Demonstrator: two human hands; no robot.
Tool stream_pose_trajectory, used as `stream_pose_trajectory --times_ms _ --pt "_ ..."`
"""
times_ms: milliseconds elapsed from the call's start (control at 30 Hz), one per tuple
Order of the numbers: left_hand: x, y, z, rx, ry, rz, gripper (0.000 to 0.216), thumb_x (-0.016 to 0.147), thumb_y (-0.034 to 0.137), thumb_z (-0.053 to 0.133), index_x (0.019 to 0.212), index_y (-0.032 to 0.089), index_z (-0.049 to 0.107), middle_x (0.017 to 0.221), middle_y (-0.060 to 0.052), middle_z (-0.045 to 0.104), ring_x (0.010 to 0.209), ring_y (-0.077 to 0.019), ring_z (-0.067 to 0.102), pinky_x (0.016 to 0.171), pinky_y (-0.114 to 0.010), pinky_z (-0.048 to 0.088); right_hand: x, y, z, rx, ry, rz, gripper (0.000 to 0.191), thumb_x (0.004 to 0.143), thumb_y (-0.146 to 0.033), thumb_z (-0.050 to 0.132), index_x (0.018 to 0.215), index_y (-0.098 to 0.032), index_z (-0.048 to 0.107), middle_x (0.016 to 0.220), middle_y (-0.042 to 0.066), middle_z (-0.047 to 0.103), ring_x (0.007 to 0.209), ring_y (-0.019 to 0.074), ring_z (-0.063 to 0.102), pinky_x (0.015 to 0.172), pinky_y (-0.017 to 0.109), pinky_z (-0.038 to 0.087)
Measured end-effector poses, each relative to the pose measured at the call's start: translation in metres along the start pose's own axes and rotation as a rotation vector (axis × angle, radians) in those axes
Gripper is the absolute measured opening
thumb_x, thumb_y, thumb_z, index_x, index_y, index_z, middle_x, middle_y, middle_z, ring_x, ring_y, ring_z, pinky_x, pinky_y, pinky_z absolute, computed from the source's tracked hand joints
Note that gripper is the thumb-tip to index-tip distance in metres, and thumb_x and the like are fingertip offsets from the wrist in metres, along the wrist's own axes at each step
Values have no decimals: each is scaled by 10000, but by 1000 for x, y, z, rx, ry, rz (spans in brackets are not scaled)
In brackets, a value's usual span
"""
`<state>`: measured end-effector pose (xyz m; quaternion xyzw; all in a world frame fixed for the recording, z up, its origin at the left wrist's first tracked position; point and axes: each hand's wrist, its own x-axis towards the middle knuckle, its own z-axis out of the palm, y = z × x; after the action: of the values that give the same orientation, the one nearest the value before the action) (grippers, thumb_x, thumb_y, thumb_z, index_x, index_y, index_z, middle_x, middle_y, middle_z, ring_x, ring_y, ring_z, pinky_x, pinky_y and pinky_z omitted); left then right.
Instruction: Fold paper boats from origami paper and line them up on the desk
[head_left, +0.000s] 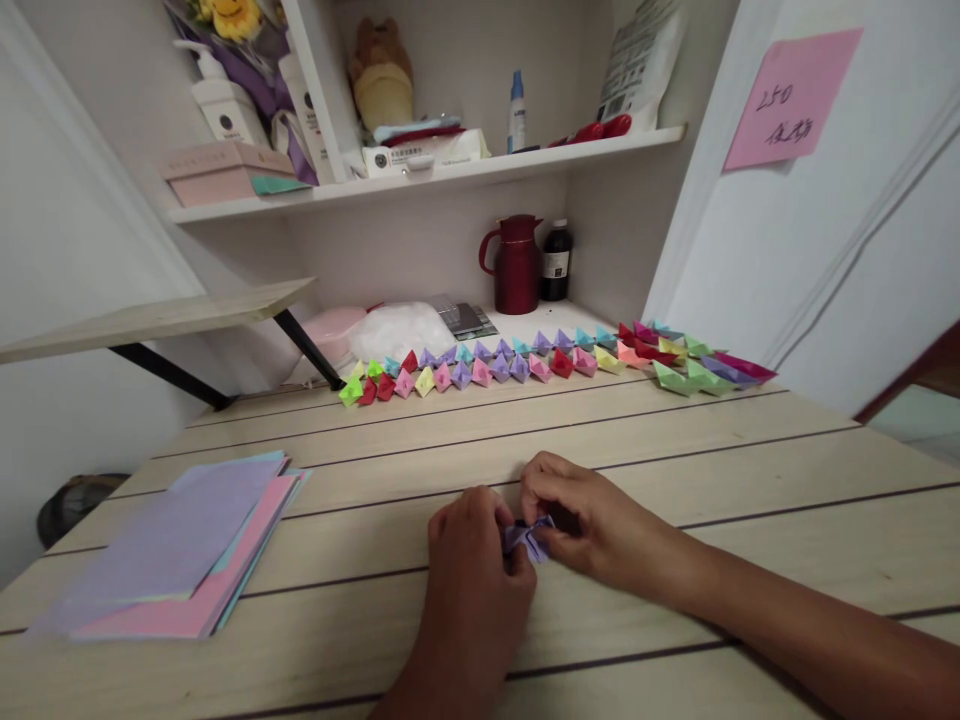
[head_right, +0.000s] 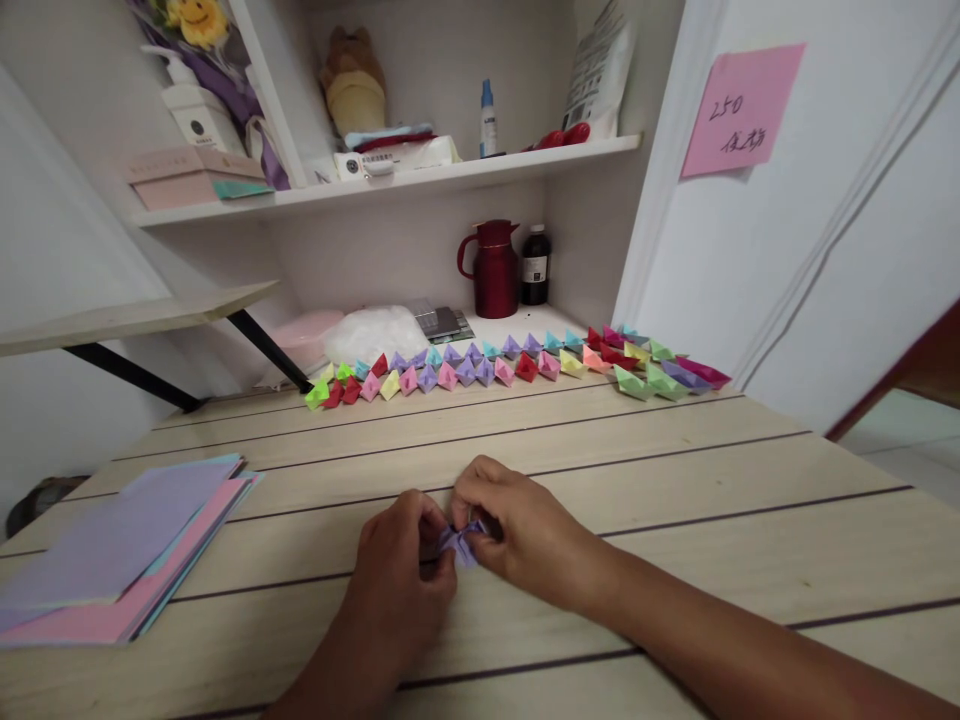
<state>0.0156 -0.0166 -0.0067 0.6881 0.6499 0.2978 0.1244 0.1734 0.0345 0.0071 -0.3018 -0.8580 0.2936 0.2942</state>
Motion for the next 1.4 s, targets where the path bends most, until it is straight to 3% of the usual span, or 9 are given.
stream_pose_trajectory --times_ms 400,567,867,1167,1400 --pt "-1 0 -2 4 -46 1 259 673 102 569 900 211 507 878 -16 612 843 -198 570 859 -389 349 -2 5 -4 -144 -46 32 274 734 -31 571 865 -242 686 995 9 652 882 160 616 781 265 461" --pt "1 1 -4 -7 -57 -22 219 687 126 596 870 212 512 856 -6 609 835 -195 560 851 -381 334 -1 3 -4 -241 -39 36 216 753 -67 580 849 -235 676 977 12 669 900 186 612 823 298 444" --pt "6 0 -8 -23 -29 -15 125 706 134 624 764 217 551 803 21 625 812 -184 560 817 -358 337 1 6 -3 -244 25 42 232 710 -24 568 827 -223 589 872 -10 636 793 161 563 728 275 415" --pt "7 -1 -5 -90 -11 -5 122 698 134 633 750 220 565 800 18 647 788 -184 582 769 -338 382 0 6 0 -287 -6 -10 255 772 -73 569 920 -261 660 1038 4 646 942 181 581 848 309 413" --pt "12 -1 -3 -245 -18 -5 195 690 111 616 835 241 602 822 25 649 746 -157 574 767 -313 412 3 5 0 -320 -1 21 152 786 -101 579 840 -214 665 941 23 681 906 194 596 839 318 424"
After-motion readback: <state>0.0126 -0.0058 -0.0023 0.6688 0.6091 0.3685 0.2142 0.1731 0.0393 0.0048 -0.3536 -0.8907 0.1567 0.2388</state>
